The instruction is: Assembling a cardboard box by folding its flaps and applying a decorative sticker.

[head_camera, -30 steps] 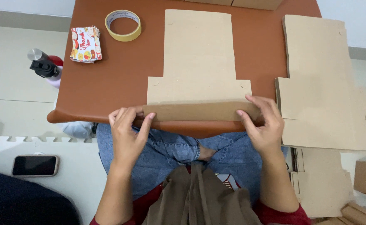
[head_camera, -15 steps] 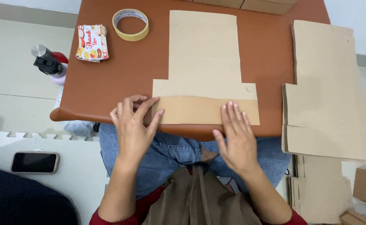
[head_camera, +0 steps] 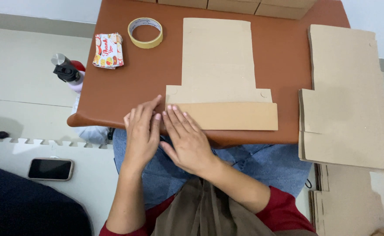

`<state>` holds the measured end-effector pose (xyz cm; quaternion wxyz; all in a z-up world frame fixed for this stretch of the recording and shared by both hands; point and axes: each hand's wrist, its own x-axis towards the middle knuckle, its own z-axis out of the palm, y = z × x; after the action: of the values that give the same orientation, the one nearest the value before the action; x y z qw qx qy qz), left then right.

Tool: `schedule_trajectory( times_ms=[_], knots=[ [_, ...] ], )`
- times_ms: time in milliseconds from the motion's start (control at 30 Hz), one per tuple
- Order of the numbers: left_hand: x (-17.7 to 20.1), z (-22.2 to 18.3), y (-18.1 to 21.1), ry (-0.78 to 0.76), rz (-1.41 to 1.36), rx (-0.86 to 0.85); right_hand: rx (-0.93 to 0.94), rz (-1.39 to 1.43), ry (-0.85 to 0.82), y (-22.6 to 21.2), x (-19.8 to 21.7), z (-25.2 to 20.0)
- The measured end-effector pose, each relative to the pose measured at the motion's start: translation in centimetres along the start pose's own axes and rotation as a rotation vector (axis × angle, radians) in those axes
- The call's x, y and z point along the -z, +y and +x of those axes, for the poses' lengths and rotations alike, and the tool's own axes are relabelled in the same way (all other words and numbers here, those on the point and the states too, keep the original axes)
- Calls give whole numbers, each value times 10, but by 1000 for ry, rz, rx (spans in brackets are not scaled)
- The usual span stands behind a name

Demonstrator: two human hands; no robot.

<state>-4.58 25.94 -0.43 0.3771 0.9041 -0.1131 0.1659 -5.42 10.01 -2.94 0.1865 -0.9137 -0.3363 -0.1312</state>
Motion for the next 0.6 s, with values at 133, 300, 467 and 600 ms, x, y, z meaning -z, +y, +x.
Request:
schedule_trajectory(
  times_ms=[133,300,467,600],
  knots=[
    [6,1,10,-147,108,-4,-68,15,-145,33,54,-27],
    [2,10,16,-308,235,-165,-394,-219,-189,105,92,-68],
    [0,11,17,-312,259,-192,-429,-130,-204,111,107,-86],
    [-1,-2,3,-256,212,-230,-443,-147,-269,101,113,-96]
  ],
)
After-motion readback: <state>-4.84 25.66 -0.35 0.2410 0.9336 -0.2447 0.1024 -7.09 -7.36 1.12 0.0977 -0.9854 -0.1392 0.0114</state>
